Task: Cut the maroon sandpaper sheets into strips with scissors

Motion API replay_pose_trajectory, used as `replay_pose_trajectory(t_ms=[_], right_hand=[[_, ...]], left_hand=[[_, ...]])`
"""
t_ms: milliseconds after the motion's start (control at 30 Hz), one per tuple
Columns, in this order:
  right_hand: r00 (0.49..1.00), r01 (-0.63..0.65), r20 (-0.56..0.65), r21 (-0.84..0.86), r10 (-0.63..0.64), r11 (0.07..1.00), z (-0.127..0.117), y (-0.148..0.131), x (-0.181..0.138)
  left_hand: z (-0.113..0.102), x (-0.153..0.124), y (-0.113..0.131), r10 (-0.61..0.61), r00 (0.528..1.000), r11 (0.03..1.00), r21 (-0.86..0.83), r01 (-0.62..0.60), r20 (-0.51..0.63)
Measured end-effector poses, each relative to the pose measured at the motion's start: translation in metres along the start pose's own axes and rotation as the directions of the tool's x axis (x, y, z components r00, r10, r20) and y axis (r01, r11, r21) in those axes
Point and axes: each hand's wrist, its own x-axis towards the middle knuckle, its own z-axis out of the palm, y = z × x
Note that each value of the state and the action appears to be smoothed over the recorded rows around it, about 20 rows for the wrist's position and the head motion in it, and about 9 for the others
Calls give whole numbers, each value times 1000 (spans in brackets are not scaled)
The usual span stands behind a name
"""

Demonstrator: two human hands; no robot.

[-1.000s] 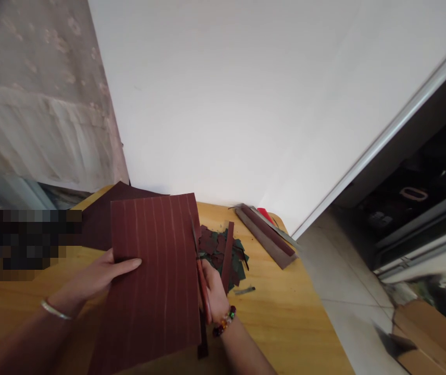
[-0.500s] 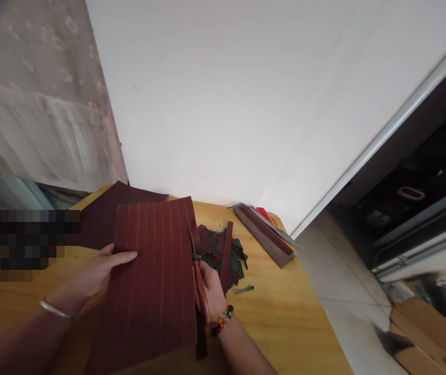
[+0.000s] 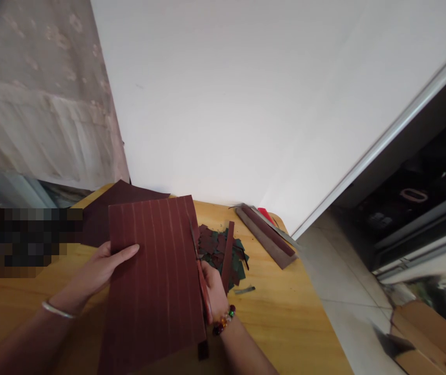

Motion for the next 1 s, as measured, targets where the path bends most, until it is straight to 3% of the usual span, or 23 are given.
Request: replay_pose_trajectory(t_ms=[100,267,1000], right_hand=[[1000,-2,13,-18,3,1000,0,0,0],[1000,11,21,102,-13,995,3,4,2],[995,87,38,30,-88,996,-4,21,8]], left_hand=[[0,0,0,8,1000,1000,18,-8,-15],[-1,2,-1,6,1000,1000,-1,-6,25],[-1,2,1,0,1000,999,35,-1,22]])
